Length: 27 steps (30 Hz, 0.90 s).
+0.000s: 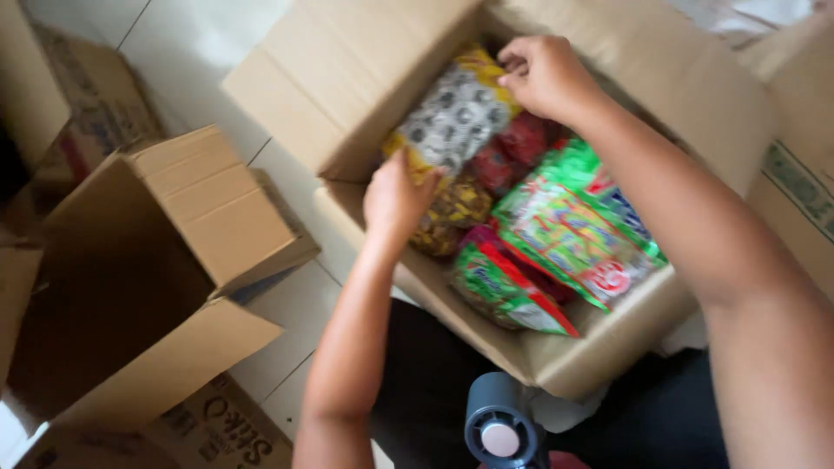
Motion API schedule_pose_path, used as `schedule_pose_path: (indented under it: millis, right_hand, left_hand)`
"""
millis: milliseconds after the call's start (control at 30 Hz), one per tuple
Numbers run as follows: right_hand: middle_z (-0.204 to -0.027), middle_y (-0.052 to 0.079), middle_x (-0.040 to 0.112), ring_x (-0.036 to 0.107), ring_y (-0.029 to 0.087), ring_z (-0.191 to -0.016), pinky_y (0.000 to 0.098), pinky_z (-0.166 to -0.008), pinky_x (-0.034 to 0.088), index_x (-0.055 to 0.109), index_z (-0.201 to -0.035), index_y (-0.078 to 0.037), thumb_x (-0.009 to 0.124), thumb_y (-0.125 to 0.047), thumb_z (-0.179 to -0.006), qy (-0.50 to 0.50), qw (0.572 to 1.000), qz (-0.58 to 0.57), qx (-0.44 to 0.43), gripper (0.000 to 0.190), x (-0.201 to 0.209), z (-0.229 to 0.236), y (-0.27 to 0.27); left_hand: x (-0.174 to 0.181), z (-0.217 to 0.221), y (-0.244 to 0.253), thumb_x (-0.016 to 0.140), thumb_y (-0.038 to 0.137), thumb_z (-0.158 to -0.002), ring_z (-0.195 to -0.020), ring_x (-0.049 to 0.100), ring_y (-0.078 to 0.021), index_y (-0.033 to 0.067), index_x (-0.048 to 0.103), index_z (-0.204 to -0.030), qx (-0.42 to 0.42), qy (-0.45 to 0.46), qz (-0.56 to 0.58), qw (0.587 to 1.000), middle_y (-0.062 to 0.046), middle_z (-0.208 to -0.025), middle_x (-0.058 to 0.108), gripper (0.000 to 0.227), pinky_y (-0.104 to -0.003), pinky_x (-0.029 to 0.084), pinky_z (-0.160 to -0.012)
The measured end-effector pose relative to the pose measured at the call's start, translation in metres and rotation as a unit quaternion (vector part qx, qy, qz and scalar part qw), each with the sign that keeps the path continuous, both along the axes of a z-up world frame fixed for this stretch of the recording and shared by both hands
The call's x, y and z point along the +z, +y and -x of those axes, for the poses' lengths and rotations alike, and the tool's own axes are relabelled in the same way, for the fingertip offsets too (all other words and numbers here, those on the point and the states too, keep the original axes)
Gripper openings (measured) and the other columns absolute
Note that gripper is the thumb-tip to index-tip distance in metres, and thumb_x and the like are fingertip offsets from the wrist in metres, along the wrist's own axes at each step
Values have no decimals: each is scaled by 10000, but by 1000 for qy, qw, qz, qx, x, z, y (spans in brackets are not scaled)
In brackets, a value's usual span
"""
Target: The recorder unboxes various snack and candy products and organizes them on store shelves.
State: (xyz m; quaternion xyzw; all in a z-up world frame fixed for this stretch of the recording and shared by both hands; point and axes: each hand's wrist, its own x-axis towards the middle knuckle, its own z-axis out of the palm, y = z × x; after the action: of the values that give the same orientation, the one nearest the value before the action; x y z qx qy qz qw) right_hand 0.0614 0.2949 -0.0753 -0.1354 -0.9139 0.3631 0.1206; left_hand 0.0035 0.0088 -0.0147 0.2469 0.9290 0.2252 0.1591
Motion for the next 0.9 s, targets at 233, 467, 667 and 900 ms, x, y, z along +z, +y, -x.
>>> schedule_pose_path:
  millis: [233,467,667,900]
  right_hand:
    - [-943,41,728,670,77,-865,250,-800,575,738,-1098,1,769,-84,-941,3,967,250,-50,180,102,-182,35]
    - [-1003,79,743,707,123,-922,267,-850,594,714,-1158,35,763,-78,-945,-1,965,190,-179,245,139,-414,62]
    - [-1051,142,736,742,182,-957,302,-837,599,707,-1201,49,766,-51,-954,26,936,90,-340,273,134,-578,55]
    - [-946,138,743,715,179,-792,318,-713,563,709,-1208,23,837,-158,-919,-19,842,43,-538,364,53,-679,34]
  left_hand:
    - [76,-117,42,815,289,-909,-1057,771,-264,-32,568,-1393,-128,-119,-251,952,-201,-1222,734,631,-373,604,-908]
    - [138,-260,146,795,269,-892,-1042,736,-327,-23,602,-1329,-361,-112,-163,911,-207,-1209,710,560,-416,578,-852]
    - [91,-377,269,768,307,-925,-1068,665,-426,-11,608,-1312,-510,-56,-203,834,-226,-1204,679,526,-476,555,-852]
    - [-62,-495,423,793,254,-927,-1145,634,-455,-32,591,-1294,-538,-64,-242,805,-266,-1235,653,507,-501,526,-968]
